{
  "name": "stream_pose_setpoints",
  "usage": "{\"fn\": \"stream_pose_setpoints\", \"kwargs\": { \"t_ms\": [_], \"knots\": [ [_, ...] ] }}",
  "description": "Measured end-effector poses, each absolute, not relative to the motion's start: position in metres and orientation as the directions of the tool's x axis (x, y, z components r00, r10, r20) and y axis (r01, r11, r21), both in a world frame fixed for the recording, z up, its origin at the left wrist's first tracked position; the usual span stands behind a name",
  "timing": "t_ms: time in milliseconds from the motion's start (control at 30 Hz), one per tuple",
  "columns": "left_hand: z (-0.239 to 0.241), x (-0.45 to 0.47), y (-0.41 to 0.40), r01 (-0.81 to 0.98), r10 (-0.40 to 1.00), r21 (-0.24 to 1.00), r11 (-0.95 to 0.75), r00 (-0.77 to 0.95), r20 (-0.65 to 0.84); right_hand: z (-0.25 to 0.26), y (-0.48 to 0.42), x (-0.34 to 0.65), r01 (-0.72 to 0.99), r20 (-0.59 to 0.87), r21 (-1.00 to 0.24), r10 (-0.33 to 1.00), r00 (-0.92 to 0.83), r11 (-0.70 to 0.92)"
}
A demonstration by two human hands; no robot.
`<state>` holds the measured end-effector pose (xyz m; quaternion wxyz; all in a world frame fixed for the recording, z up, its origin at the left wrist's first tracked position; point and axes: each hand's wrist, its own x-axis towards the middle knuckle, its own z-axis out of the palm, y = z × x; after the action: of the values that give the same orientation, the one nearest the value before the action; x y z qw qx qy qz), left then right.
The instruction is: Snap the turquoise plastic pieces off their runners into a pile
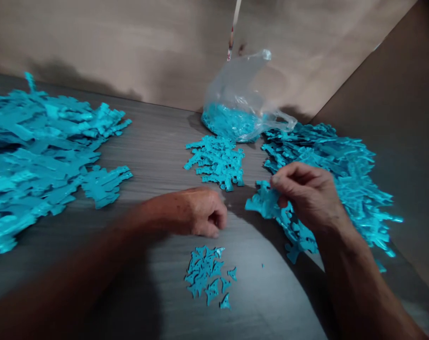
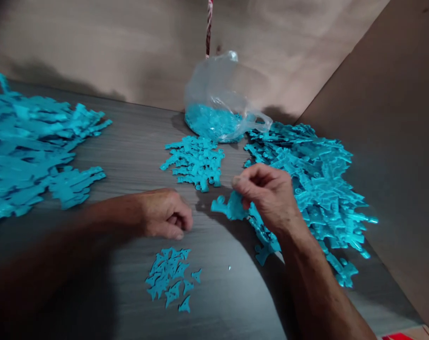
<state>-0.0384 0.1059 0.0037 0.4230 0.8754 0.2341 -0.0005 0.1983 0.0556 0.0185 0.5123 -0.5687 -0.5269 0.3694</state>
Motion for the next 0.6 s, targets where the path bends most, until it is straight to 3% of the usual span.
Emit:
{"fn": "stream_pose_setpoints", "kwargs": {
  "t_ms": [100,200,300,467,600],
  "knots": [
    [0.012,-0.036,0.091,0.472,0.373,0.613,-0.634,0.88,-0.292,0.009,0.054,0.186,0.16,-0.183,-0.973,0.976,-0.116,-0.163],
    [0.006,-0.029,0.074,0.517,0.457,0.445,-0.731,0.855,-0.244,-0.002,0.054,0.18,0.189,-0.296,-0.948,0.926,-0.236,-0.255],
    [0.004,-0.024,0.062,0.59,0.548,0.33,-0.737,0.807,-0.22,-0.009,0.055,0.179,0.23,-0.332,-0.933,0.91,-0.248,-0.277],
    [0.016,-0.018,0.058,0.624,0.56,0.218,-0.751,0.775,-0.292,-0.015,0.059,0.18,0.244,-0.338,-0.929,0.907,-0.25,-0.278],
    [0.013,-0.025,0.057,0.583,0.533,0.237,-0.777,0.81,-0.245,-0.02,0.06,0.18,0.222,-0.312,-0.939,0.922,-0.229,-0.263]
  ]
}}
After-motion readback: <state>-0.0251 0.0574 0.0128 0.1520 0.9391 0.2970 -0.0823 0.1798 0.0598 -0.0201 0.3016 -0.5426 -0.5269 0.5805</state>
